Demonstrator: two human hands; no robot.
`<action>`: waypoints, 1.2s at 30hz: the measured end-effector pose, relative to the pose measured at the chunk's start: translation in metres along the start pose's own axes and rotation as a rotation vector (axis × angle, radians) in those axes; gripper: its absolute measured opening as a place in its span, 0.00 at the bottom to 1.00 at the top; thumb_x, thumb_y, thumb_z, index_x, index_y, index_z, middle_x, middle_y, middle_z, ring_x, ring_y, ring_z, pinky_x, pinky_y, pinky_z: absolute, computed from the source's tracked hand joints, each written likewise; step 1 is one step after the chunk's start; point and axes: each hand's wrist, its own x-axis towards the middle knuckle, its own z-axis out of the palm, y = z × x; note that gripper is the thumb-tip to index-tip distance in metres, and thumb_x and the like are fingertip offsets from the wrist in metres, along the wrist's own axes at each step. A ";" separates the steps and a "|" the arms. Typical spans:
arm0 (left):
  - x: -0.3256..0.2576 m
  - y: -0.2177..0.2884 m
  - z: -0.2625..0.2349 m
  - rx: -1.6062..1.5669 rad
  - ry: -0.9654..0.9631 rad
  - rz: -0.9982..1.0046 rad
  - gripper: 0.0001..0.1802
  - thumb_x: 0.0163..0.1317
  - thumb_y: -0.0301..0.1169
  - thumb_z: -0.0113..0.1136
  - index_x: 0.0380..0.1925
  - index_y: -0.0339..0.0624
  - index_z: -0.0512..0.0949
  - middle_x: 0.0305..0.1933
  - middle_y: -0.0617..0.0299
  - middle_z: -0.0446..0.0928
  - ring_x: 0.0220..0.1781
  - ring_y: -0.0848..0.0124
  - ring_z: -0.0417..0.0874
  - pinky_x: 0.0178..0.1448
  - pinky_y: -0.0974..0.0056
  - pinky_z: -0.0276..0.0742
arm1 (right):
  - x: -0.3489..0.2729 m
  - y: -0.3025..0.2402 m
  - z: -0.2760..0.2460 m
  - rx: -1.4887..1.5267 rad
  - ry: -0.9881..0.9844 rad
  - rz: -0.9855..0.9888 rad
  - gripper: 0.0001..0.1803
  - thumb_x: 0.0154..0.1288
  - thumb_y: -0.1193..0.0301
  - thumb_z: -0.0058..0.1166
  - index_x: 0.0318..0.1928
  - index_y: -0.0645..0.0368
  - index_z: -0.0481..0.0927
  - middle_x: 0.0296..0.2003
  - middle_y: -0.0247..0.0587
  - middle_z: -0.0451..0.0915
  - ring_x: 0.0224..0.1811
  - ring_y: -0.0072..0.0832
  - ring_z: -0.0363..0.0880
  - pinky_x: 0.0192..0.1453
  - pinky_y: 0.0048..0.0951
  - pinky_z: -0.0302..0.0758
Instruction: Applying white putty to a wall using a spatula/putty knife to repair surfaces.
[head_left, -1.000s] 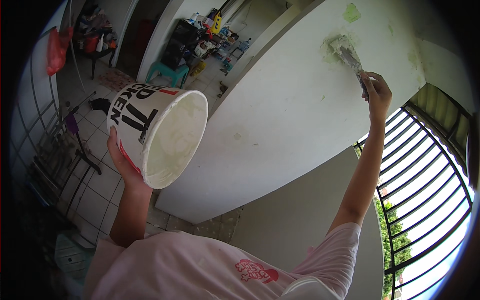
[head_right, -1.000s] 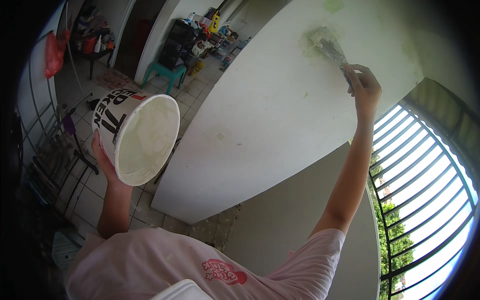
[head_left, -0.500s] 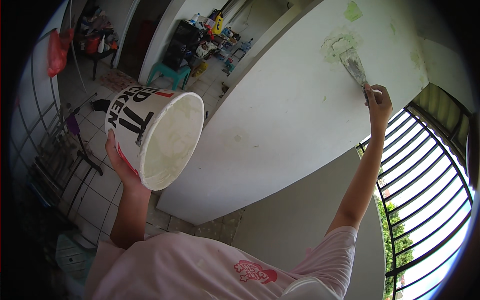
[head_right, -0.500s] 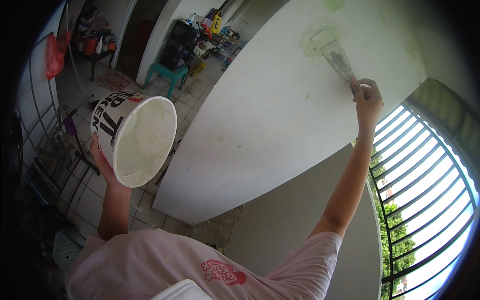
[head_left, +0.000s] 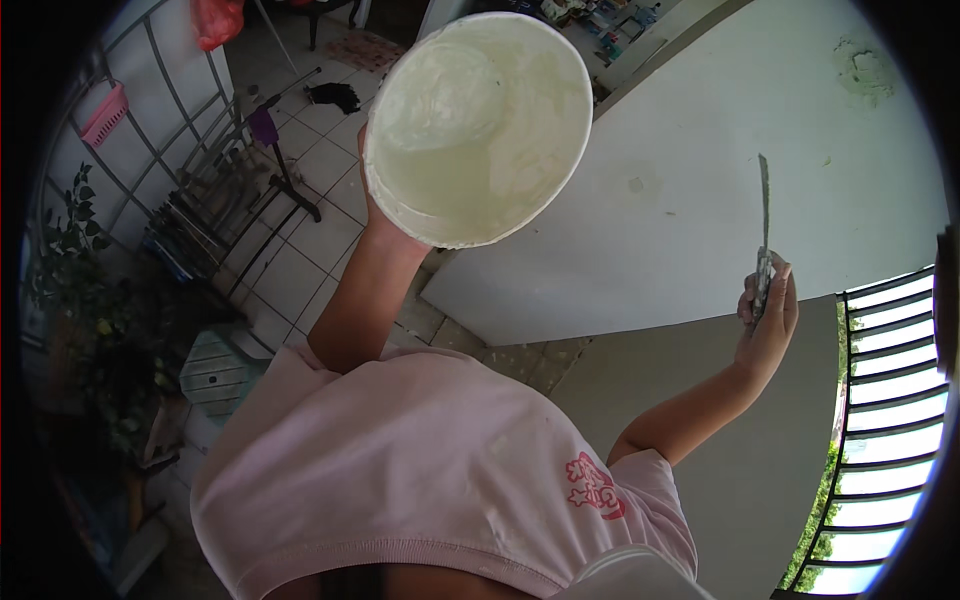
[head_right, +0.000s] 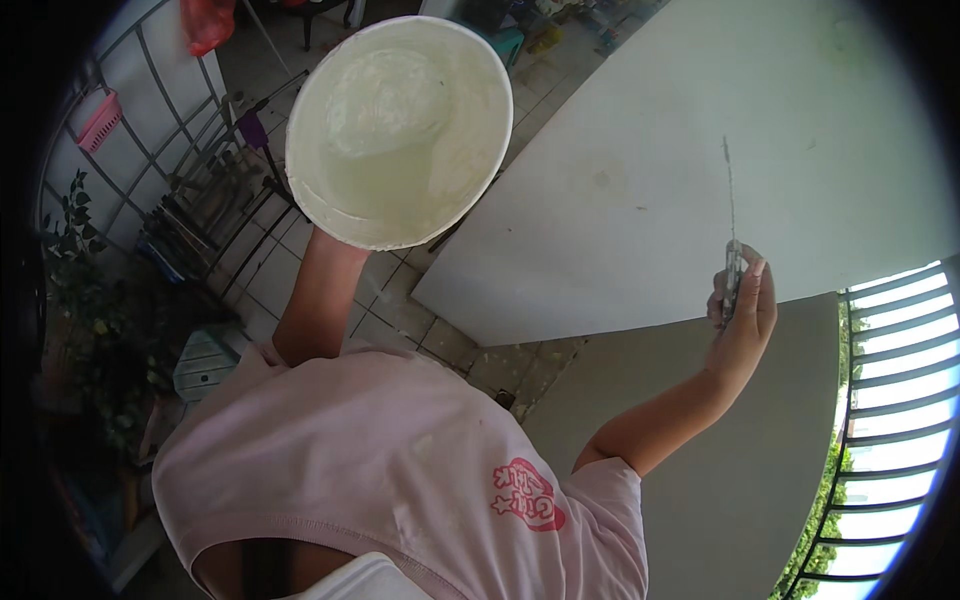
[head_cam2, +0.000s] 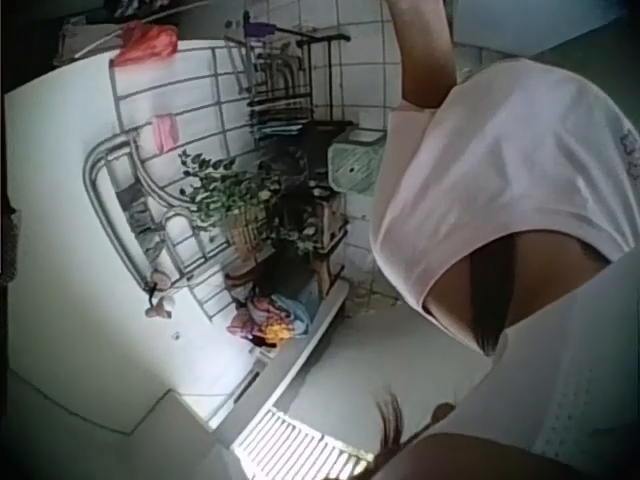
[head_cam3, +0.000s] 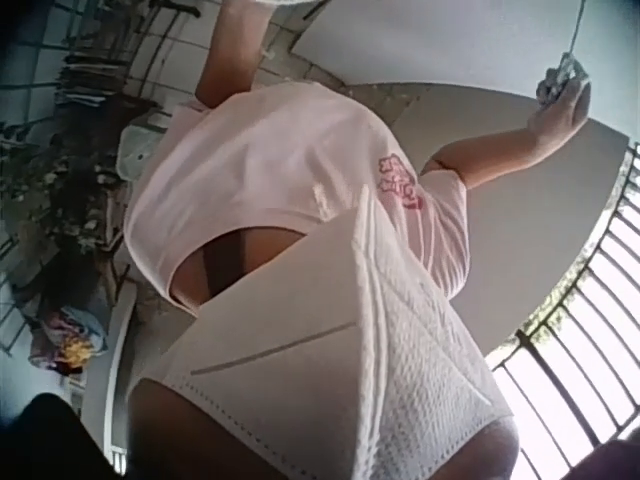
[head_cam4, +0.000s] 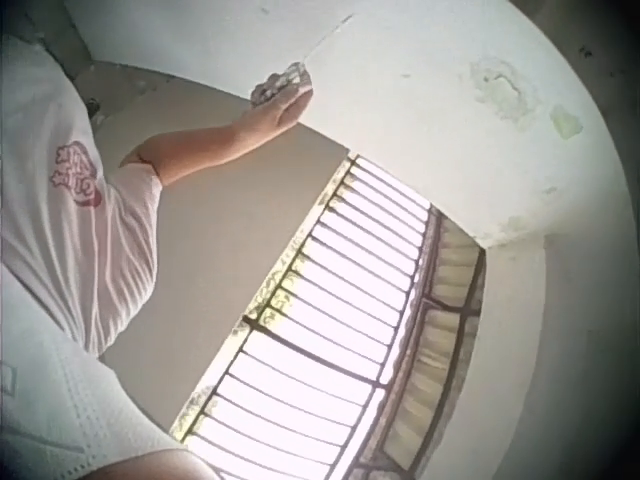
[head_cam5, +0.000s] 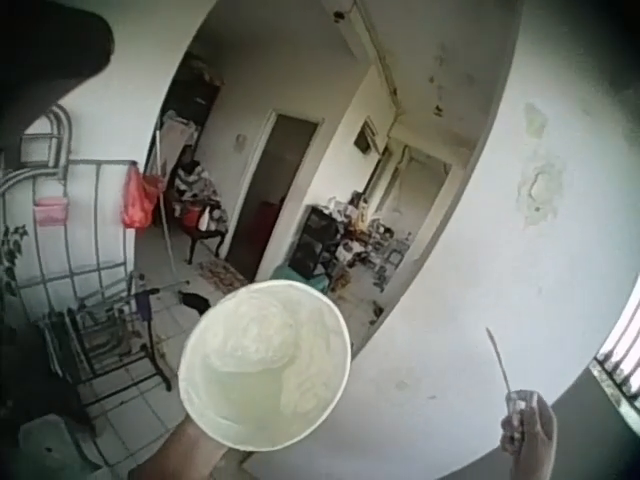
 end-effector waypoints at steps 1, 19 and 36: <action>0.006 0.002 -0.008 -0.162 -0.103 -0.081 0.37 0.72 0.60 0.38 0.68 0.45 0.70 0.66 0.57 0.75 0.64 0.60 0.79 0.65 0.49 0.77 | -0.025 0.024 0.017 0.136 -0.067 0.078 0.22 0.80 0.55 0.47 0.50 0.63 0.80 0.23 0.28 0.70 0.21 0.12 0.61 0.21 0.17 0.52; -0.025 0.005 0.043 0.226 0.047 0.030 0.36 0.70 0.59 0.44 0.67 0.45 0.69 0.65 0.61 0.74 0.65 0.62 0.75 0.68 0.56 0.69 | -0.110 0.023 0.137 -0.178 -0.332 -0.188 0.17 0.66 0.77 0.63 0.55 0.62 0.85 0.22 0.39 0.71 0.21 0.22 0.60 0.25 0.25 0.63; -0.026 -0.042 0.039 -0.064 0.080 -0.301 0.40 0.70 0.63 0.40 0.72 0.48 0.65 0.71 0.58 0.69 0.71 0.58 0.71 0.73 0.50 0.67 | -0.113 0.010 0.111 0.738 -0.502 0.612 0.19 0.71 0.74 0.53 0.59 0.68 0.79 0.27 0.39 0.81 0.17 0.17 0.72 0.17 0.20 0.62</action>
